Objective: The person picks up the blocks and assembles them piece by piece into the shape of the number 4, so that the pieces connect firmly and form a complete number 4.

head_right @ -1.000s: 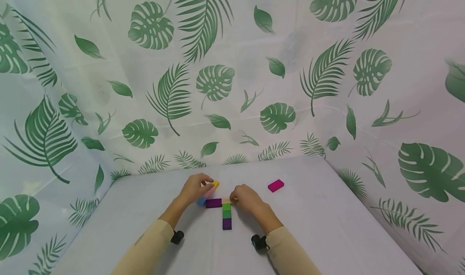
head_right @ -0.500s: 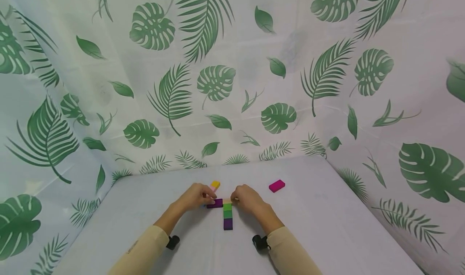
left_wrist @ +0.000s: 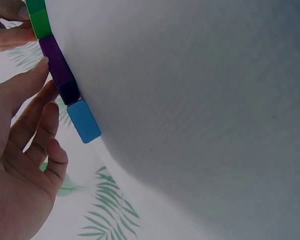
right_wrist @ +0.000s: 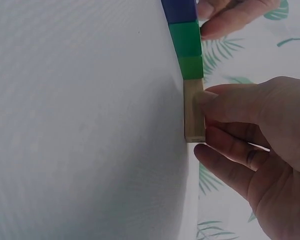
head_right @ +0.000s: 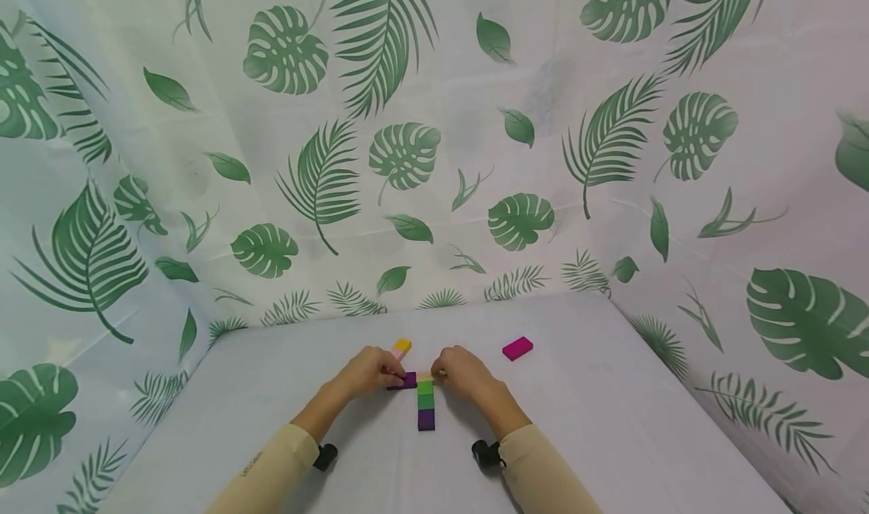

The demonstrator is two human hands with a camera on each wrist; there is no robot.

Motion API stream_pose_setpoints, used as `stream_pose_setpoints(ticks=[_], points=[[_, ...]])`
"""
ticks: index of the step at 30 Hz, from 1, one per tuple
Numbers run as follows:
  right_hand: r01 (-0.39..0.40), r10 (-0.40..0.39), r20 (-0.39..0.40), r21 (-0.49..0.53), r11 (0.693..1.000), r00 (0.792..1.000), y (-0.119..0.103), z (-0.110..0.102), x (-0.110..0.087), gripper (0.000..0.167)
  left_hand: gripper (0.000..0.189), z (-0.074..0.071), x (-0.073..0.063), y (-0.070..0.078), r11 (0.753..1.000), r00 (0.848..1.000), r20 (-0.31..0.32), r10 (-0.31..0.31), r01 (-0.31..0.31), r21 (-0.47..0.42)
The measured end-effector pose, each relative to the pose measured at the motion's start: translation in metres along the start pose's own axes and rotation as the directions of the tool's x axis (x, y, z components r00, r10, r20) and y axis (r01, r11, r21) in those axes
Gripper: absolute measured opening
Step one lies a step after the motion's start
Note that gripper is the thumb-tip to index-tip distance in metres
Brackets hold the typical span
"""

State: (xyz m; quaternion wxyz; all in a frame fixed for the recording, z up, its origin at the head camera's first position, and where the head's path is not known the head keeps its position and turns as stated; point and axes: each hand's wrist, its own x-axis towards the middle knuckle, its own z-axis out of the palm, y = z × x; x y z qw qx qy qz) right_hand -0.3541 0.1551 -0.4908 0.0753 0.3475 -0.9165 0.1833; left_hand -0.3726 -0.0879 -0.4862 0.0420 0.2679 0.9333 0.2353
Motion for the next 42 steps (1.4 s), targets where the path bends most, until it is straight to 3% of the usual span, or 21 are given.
stream_pose_setpoints(ticks=[5, 11, 14, 19, 28, 34, 42], points=[[0.008, -0.008, -0.006, -0.002, 1.000, 1.000, 0.001, 0.000, 0.000, 0.020, 0.007, 0.001, 0.000, 0.000, 1.000, 1.000, -0.017, 0.009, -0.009, 0.014], [-0.080, 0.080, 0.001, 0.017, 0.997, 0.997, 0.001, 0.000, 0.001, 0.013, 0.007, -0.001, -0.001, 0.003, 1.000, 1.000, -0.026, 0.009, -0.009, 0.018], [-0.167, 0.167, 0.001, 0.068, 0.984, 0.986, 0.001, -0.001, 0.001, 0.010, 0.007, -0.001, -0.001, 0.003, 1.000, 0.999, -0.033, 0.013, -0.013, 0.021], [-0.298, 0.301, -0.012, 0.112, 0.948, 0.954, 0.005, -0.004, -0.001, 0.020, 0.006, 0.000, -0.001, 0.002, 0.999, 0.999, -0.039, 0.019, -0.018, 0.030], [-0.320, 0.331, -0.135, 0.095, 0.943, 0.934, 0.021, -0.019, -0.011, 0.030, 0.007, -0.001, -0.003, 0.003, 1.000, 0.999, -0.044, 0.022, -0.022, 0.000], [-0.378, 0.385, -0.174, 0.070, 0.923, 0.906, 0.035, -0.024, -0.018, 0.034, 0.006, -0.001, -0.004, 0.002, 1.000, 0.999, -0.045, 0.021, -0.021, -0.003], [-0.532, 0.525, -0.168, 0.005, 0.847, 0.834, 0.051, -0.026, -0.026, 0.048, 0.006, -0.003, -0.005, 0.003, 1.000, 1.000, -0.028, 0.006, -0.006, 0.001]])
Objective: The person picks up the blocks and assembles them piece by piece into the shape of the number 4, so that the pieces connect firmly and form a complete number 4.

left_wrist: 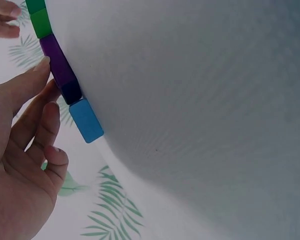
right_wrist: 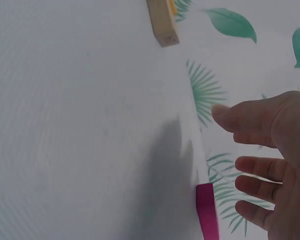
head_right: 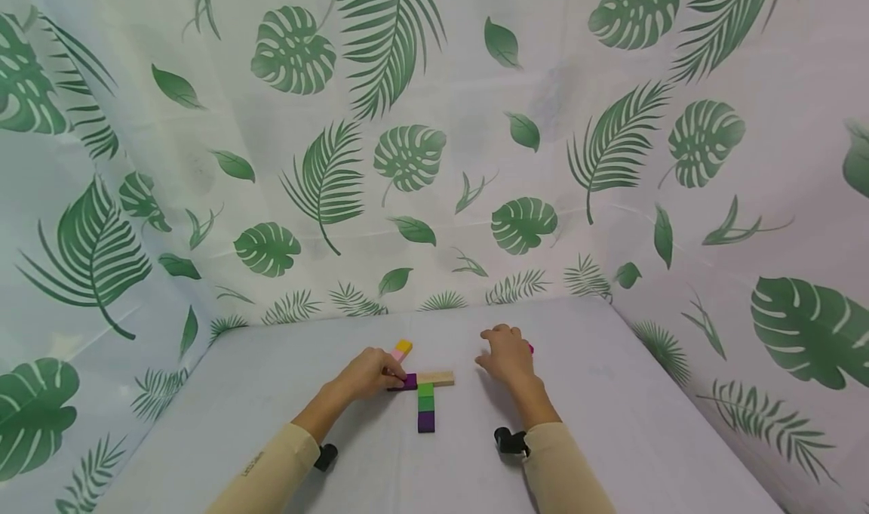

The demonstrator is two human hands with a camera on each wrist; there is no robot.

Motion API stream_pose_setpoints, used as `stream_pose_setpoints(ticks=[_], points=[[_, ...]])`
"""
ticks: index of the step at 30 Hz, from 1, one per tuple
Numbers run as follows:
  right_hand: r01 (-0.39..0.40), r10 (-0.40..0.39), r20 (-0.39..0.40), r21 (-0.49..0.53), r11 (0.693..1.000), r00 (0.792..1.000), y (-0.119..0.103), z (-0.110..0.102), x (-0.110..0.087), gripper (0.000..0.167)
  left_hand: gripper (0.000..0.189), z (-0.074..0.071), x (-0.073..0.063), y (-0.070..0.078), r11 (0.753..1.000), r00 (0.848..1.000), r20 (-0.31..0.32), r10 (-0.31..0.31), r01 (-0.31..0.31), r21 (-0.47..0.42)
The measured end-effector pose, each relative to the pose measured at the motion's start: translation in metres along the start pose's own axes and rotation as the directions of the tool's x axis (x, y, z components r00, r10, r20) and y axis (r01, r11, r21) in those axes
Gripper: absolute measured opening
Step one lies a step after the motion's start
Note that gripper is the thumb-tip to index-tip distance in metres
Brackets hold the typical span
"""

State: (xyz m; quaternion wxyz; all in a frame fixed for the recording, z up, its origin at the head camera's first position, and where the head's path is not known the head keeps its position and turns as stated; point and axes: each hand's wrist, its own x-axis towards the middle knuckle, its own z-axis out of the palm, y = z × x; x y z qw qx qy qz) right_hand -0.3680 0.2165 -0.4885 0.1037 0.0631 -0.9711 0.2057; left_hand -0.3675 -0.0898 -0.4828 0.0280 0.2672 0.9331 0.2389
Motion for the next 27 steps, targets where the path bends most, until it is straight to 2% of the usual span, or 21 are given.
stream_pose_setpoints(ticks=[8, 15, 22, 27], points=[[-0.106, 0.106, 0.025, 0.001, 0.994, 0.994, 0.012, -0.003, -0.005, 0.052, 0.005, 0.000, -0.003, -0.004, 1.000, 1.000, 0.001, 0.006, -0.006, 0.016], [-0.121, 0.120, 0.016, 0.080, 0.989, 0.993, 0.028, -0.006, -0.006, 0.055, 0.004, 0.001, -0.003, -0.007, 0.999, 0.999, -0.027, 0.029, -0.028, 0.018], [-0.130, 0.132, -0.027, 0.070, 0.989, 0.991, 0.044, -0.013, -0.006, 0.044, 0.005, 0.001, 0.000, -0.005, 0.999, 0.999, -0.018, 0.028, -0.028, 0.028], [-0.212, 0.211, 0.023, 0.100, 0.972, 0.977, 0.047, -0.017, -0.008, 0.035, 0.005, 0.001, 0.002, -0.005, 0.999, 1.000, -0.014, 0.021, -0.020, 0.029]])
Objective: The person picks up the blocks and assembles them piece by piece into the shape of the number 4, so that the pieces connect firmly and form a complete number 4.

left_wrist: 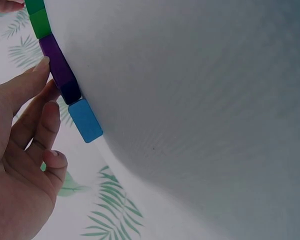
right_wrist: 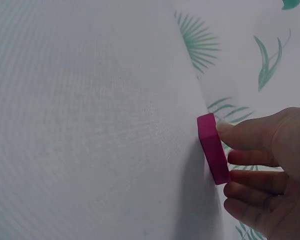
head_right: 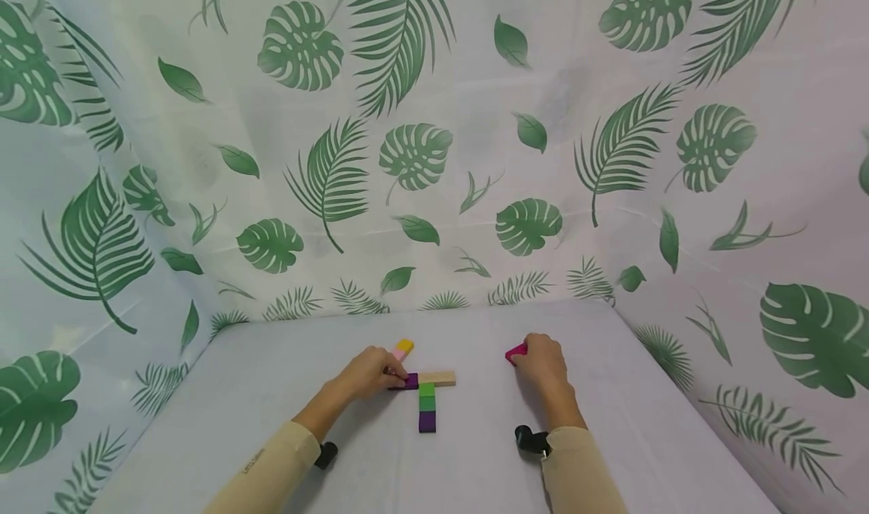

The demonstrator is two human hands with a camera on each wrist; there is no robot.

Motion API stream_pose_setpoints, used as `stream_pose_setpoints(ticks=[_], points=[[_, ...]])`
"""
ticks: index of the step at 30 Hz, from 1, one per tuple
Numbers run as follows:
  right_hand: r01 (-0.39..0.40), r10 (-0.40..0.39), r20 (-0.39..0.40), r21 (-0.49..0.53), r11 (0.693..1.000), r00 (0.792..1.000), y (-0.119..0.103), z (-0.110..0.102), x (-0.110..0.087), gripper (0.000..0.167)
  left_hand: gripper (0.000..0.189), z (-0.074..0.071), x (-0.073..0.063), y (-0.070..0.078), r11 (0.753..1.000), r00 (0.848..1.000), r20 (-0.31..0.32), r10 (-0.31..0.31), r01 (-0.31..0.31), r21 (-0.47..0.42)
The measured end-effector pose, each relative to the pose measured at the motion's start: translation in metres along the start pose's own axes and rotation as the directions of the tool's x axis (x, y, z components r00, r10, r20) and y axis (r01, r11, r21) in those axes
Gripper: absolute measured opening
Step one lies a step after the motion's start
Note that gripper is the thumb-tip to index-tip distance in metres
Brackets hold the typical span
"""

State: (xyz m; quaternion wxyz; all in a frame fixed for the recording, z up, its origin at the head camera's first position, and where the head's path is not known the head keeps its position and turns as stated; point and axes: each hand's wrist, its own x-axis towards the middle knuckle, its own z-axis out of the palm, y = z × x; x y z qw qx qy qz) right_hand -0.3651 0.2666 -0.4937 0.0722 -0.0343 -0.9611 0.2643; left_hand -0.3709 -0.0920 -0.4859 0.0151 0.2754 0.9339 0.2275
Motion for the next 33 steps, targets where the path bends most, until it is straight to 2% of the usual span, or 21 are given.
stream_pose_setpoints(ticks=[4, 13, 22, 33], points=[[-0.003, 0.002, 0.020, 0.023, 1.000, 1.000, -0.005, 0.001, -0.001, 0.031, 0.005, -0.002, -0.001, 0.002, 1.000, 1.000, -0.002, -0.003, 0.003, 0.002], [0.096, -0.097, 0.020, 0.055, 0.994, 0.995, -0.021, 0.021, 0.000, 0.024, 0.006, -0.001, -0.001, 0.003, 1.000, 1.000, 0.011, -0.007, 0.007, -0.013], [0.066, -0.068, 0.018, 0.119, 0.991, 0.997, -0.027, 0.023, 0.000, 0.027, 0.006, 0.001, 0.001, 0.000, 1.000, 1.000, 0.003, -0.019, 0.019, -0.011], [0.111, -0.118, 0.060, 0.106, 0.988, 0.991, -0.039, 0.035, 0.000, 0.027, 0.005, 0.002, 0.000, 0.000, 1.000, 1.000, 0.004, -0.013, 0.013, -0.014]])
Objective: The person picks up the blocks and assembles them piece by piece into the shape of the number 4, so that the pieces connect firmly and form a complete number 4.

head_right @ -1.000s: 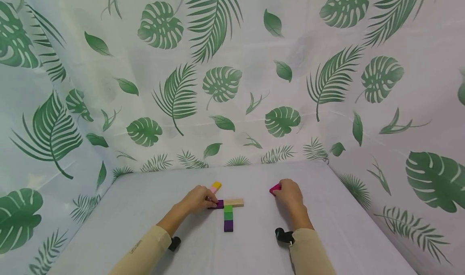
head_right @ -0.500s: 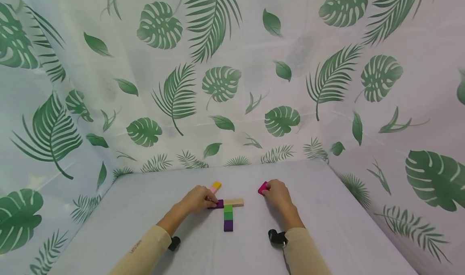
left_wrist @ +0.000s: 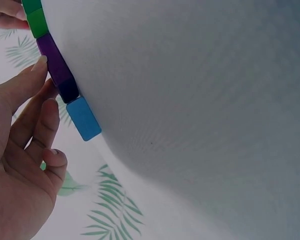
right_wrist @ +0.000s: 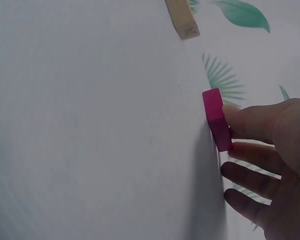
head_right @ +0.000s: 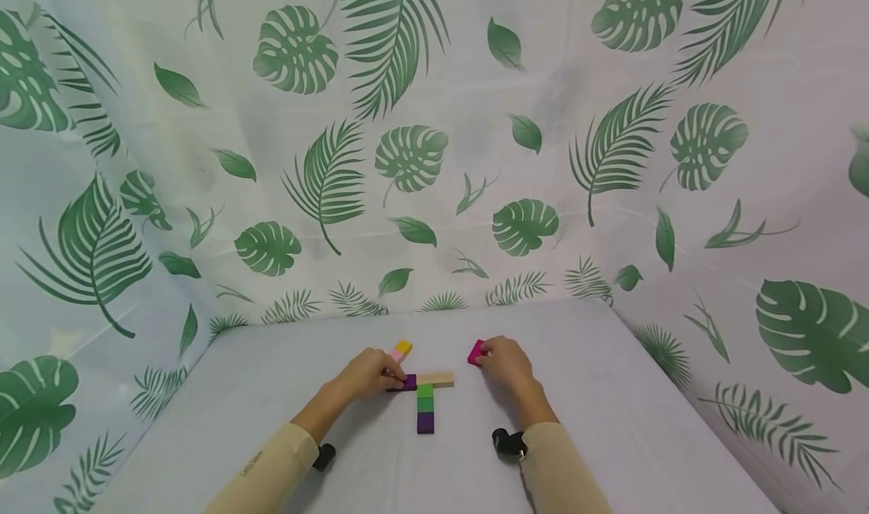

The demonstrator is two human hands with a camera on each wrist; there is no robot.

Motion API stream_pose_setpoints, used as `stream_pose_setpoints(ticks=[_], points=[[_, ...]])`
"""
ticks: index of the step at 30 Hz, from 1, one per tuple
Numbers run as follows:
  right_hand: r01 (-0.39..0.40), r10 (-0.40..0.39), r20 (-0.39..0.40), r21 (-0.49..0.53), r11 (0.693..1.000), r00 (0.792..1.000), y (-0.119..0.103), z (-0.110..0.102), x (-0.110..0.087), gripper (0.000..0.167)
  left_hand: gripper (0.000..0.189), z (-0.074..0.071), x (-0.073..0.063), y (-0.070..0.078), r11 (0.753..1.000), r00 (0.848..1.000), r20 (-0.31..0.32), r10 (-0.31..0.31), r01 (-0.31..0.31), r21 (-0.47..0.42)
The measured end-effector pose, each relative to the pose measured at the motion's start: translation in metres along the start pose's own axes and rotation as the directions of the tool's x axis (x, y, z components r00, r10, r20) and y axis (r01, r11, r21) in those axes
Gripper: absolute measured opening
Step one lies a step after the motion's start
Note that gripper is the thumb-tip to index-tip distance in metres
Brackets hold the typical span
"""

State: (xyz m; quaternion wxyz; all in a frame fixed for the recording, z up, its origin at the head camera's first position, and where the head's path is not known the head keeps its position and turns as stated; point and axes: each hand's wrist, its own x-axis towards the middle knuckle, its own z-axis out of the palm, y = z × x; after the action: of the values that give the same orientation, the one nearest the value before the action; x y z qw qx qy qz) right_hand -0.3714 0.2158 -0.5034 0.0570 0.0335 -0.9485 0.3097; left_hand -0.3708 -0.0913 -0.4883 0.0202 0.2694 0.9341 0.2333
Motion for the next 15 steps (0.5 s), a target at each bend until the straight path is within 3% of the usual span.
stream_pose_setpoints(ticks=[15], points=[[0.077, -0.075, 0.045, -0.046, 0.996, 0.996, -0.018, 0.018, 0.011, 0.025, 0.006, 0.001, 0.001, 0.000, 1.000, 1.000, 0.003, 0.006, -0.006, 0.013]])
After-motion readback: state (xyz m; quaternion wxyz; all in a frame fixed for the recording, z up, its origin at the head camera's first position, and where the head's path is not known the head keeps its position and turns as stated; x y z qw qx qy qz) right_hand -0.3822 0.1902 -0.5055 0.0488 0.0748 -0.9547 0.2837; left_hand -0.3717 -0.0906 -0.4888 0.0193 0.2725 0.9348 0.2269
